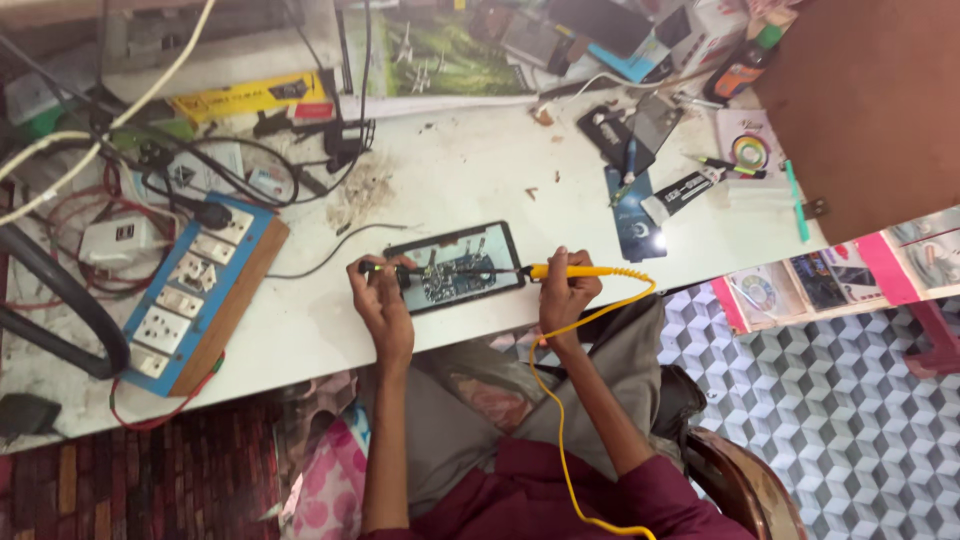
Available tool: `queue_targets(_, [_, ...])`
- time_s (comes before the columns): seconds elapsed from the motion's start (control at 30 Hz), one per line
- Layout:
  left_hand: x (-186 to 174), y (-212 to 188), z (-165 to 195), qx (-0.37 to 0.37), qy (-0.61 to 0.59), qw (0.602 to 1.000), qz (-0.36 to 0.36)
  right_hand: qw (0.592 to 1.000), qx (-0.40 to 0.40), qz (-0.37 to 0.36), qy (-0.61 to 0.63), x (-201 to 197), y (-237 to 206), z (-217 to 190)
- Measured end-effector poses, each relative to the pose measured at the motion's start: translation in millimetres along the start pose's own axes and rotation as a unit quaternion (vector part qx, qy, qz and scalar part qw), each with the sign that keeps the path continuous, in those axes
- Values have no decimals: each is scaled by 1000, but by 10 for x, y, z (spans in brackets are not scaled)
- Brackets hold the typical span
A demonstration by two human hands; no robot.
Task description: The person uses a soldering iron and a probe to work on a circuit board placed on a tablet. They repeatedly apply heat and test connections across different points on the board.
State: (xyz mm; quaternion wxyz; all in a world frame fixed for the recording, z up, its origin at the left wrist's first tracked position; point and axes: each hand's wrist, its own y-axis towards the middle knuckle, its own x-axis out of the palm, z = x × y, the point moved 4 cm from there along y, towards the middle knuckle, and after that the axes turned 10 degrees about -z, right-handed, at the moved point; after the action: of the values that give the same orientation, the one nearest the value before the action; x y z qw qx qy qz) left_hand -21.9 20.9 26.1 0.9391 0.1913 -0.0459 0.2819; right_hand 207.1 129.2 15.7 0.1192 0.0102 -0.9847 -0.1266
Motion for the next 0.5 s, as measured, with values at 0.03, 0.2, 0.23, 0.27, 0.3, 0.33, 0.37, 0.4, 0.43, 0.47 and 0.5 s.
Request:
queue_targets(0.03, [-7,5,-9,-2,-6,1000,1,1000,2,7,-12,0,3,17])
queue_targets(0.2, [-30,1,-21,-12,3,1000,7,998,-17,30,-55,-10,-5,60])
queue_targets(0.23, [-27,7,-24,-12,2,1000,9,997,-19,34,-65,-14,0,64])
queue_targets(0.27, [-29,4,-25,-12,1,1000,11,996,-19,37,-76,-16,-2,64])
queue_targets(0.3, [-25,4,-31,-13,1,1000,13,995,-20,41,-86,-21,-5,62])
queue_targets(0.33, [-16,12,-39,-11,-5,1000,13,996,-23,35,-77,-18,1,58])
queue_targets(0.37, [-17,5,-43,-12,-8,1000,14,997,-23,30,-67,-17,-9,54])
queue_targets(0.4, [-19,5,-48,-12,-11,1000,13,998,-23,25,-56,-13,-16,50])
queue_targets(0.43, [-17,6,-51,-9,-11,1000,12,998,-25,23,-61,-13,-20,40])
queue_targets(0.47, [-20,9,-52,-6,-11,1000,11,997,-28,21,-66,-10,-25,30])
queue_targets(0.5, [-19,7,-55,-5,-12,1000,10,997,-28,19,-72,-13,-32,21])
